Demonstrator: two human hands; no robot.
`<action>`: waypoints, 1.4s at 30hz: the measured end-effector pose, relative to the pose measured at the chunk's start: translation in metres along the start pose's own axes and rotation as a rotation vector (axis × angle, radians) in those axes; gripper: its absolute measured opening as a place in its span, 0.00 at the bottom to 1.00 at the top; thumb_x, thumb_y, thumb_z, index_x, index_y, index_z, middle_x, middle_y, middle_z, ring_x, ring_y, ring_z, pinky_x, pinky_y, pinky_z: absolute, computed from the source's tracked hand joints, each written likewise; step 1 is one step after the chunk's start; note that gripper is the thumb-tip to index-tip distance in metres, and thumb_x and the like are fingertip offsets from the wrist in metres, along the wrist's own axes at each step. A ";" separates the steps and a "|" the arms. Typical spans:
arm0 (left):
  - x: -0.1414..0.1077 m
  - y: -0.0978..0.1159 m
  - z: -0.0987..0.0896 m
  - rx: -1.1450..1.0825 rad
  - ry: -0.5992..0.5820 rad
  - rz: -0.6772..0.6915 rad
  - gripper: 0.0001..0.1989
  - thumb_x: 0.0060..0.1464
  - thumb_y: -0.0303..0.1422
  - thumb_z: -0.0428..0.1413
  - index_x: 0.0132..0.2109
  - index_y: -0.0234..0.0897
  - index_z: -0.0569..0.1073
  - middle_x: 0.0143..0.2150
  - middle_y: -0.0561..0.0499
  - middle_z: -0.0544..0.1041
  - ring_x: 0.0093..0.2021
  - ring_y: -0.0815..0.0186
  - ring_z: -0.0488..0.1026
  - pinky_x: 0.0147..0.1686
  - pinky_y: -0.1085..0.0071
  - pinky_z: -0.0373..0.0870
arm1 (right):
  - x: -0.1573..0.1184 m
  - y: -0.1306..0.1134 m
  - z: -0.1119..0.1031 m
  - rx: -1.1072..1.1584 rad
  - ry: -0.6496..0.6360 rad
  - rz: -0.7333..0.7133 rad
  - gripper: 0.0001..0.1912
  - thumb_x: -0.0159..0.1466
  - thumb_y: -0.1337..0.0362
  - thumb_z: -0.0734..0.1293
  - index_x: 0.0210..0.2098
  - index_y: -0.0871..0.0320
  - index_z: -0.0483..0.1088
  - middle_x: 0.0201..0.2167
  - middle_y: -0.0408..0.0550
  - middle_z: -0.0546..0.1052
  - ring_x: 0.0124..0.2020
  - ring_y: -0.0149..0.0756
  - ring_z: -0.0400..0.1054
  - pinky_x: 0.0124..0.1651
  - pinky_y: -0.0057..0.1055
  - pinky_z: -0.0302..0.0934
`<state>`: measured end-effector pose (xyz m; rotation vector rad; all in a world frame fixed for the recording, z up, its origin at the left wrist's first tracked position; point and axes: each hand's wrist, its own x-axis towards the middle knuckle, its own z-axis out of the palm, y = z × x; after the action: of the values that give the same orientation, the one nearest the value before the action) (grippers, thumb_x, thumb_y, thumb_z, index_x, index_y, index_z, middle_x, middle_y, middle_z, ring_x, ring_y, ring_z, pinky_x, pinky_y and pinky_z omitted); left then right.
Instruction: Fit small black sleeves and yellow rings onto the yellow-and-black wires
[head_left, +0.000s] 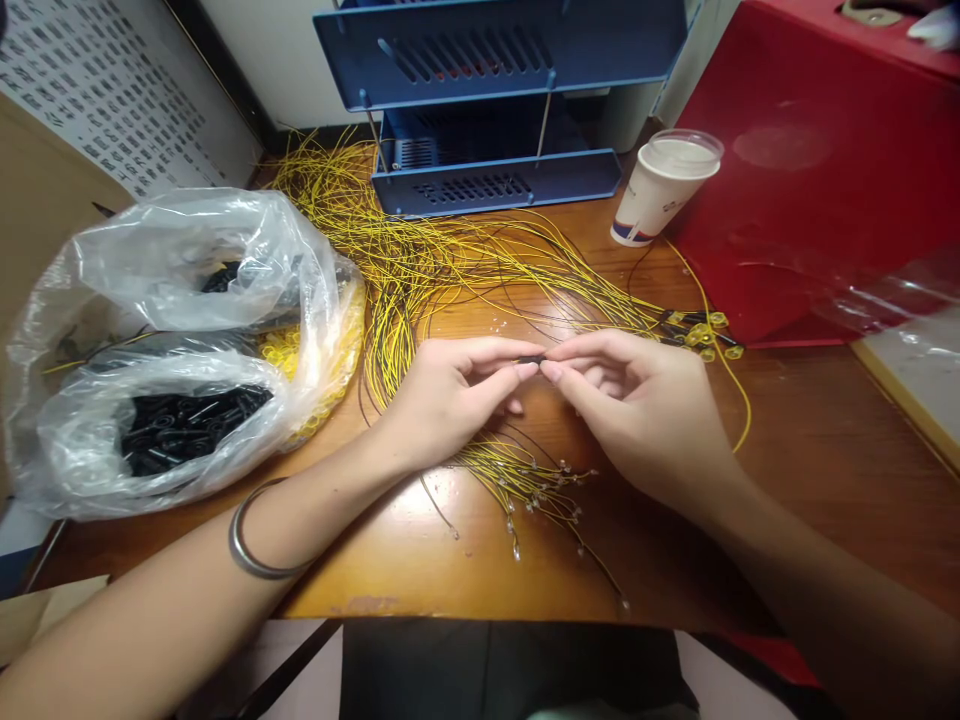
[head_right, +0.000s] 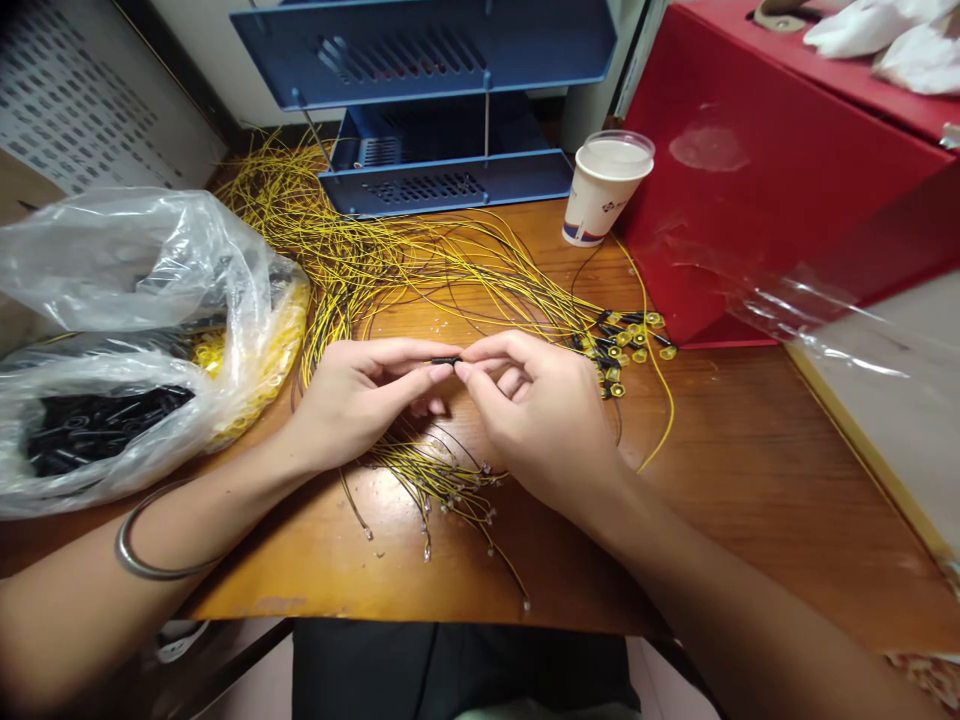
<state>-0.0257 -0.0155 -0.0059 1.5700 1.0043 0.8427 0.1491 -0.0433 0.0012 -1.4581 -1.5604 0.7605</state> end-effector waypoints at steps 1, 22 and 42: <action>0.001 0.000 0.000 -0.019 -0.006 -0.013 0.13 0.57 0.31 0.60 0.48 0.31 0.79 0.32 0.48 0.82 0.26 0.70 0.77 0.27 0.78 0.74 | 0.000 0.000 0.000 -0.020 0.007 -0.007 0.04 0.58 0.66 0.71 0.33 0.60 0.77 0.25 0.47 0.80 0.22 0.31 0.70 0.24 0.26 0.63; 0.002 0.007 -0.022 0.733 -0.184 -0.082 0.05 0.53 0.36 0.60 0.35 0.41 0.80 0.30 0.54 0.78 0.31 0.66 0.72 0.33 0.69 0.63 | 0.001 0.008 -0.004 -0.235 0.175 -0.151 0.05 0.59 0.67 0.71 0.35 0.59 0.79 0.23 0.44 0.79 0.19 0.27 0.67 0.25 0.25 0.61; 0.046 0.030 -0.024 0.612 0.066 0.224 0.03 0.58 0.29 0.56 0.37 0.35 0.75 0.32 0.53 0.78 0.30 0.71 0.71 0.34 0.71 0.65 | 0.000 0.009 -0.004 -0.331 0.094 -0.256 0.03 0.58 0.70 0.71 0.32 0.58 0.78 0.22 0.39 0.78 0.17 0.25 0.62 0.22 0.26 0.56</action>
<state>-0.0232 0.0327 0.0291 2.2169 1.2216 0.7793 0.1568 -0.0424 -0.0052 -1.4609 -1.8168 0.2888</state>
